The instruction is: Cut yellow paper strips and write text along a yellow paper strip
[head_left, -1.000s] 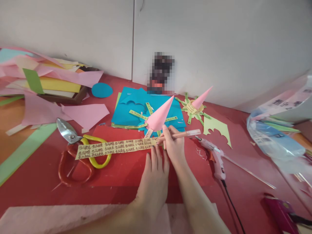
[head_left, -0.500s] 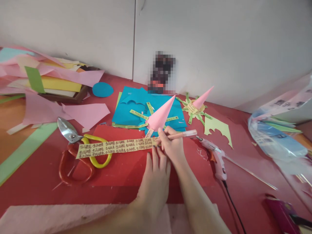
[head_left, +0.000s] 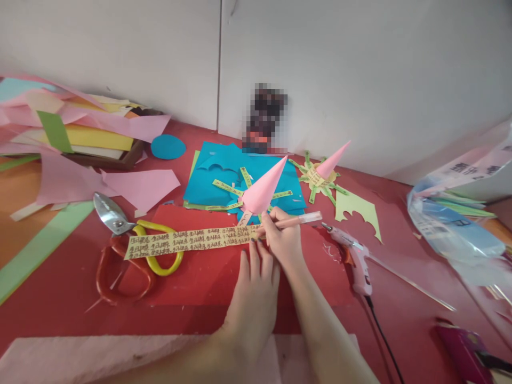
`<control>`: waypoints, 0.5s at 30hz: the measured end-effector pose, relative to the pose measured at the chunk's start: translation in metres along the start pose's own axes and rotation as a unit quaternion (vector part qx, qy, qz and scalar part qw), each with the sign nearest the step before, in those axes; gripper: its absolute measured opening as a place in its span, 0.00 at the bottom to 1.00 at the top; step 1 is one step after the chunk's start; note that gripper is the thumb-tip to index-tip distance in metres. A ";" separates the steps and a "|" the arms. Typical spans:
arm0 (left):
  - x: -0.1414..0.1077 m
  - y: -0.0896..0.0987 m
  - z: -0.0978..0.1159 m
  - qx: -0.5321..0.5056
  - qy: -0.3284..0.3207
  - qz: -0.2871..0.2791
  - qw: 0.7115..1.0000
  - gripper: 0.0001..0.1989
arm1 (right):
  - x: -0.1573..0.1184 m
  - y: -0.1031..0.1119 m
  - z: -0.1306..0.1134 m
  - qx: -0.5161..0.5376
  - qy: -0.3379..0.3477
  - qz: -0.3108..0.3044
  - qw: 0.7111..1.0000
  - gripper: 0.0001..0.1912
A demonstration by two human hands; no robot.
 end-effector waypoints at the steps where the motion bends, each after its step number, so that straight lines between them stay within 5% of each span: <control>1: 0.000 0.000 0.000 0.002 0.000 -0.001 1.000 0.24 | 0.000 0.000 0.000 0.002 0.000 0.003 1.000 0.20; 15: 0.000 0.001 -0.001 0.005 -0.001 -0.012 1.000 0.24 | 0.000 -0.001 0.000 0.003 -0.008 -0.004 1.000 0.19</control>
Point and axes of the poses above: each hand's wrist, its own x-axis towards the middle knuckle, its own y-axis out of the back of the hand, z = x × y, the point moved 5 cm from there along x, towards the middle knuckle, and after that the axes turned 12 degrees about x, right-handed, at the moved point
